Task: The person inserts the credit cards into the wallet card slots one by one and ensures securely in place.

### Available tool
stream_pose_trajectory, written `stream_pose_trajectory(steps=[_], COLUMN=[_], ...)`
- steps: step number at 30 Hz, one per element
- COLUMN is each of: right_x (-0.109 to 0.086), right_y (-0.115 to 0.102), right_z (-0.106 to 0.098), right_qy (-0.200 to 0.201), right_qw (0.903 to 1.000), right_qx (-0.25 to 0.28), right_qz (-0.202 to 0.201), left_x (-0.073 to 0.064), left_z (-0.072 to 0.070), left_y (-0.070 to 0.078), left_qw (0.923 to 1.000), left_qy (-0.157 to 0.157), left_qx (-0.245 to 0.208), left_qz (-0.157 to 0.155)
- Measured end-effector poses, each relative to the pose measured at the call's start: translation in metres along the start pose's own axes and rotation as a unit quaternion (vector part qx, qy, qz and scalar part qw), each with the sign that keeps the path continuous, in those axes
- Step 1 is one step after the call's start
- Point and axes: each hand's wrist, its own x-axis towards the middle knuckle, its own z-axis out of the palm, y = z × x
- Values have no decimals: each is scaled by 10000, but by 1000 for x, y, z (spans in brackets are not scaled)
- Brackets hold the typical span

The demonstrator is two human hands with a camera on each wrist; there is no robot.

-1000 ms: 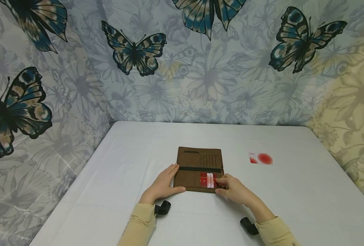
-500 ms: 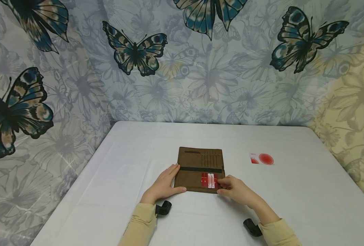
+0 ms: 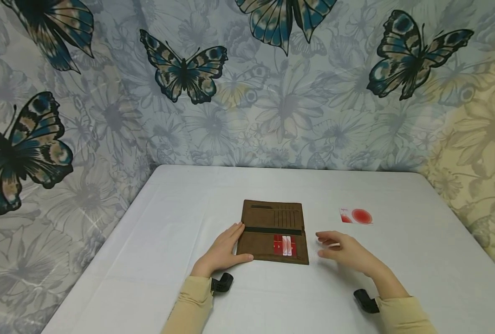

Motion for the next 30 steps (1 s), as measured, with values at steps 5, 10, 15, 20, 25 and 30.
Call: stream_pose_trajectory(steps=[5, 10, 15, 20, 25, 30], right_x=[-5, -11, -14, -9, 1, 9], right_y=[15, 34, 47, 55, 64, 69], right_z=[-21, -38, -53, -68, -80, -86], right_qy=[544, 864, 1081, 1137, 1122, 1110], right_qw=[9981, 9954, 9912, 9892, 9870, 9837], right_qx=[-293, -292, -548, -582, -367, -237], right_qz=[64, 298, 525, 721, 1088, 1398], left_x=[-1, -2, -2, -1, -1, -1], left_z=[-1, -3, -2, -2, -1, 0], left_y=[1, 2, 3, 2, 2, 1], left_qw=[10000, 10000, 10000, 10000, 10000, 10000], left_qy=[-9, -28, -20, -9, -11, -5], left_qx=[6, -12, -18, -1, 8, 17], left_qz=[-8, -17, -30, -18, -15, -3])
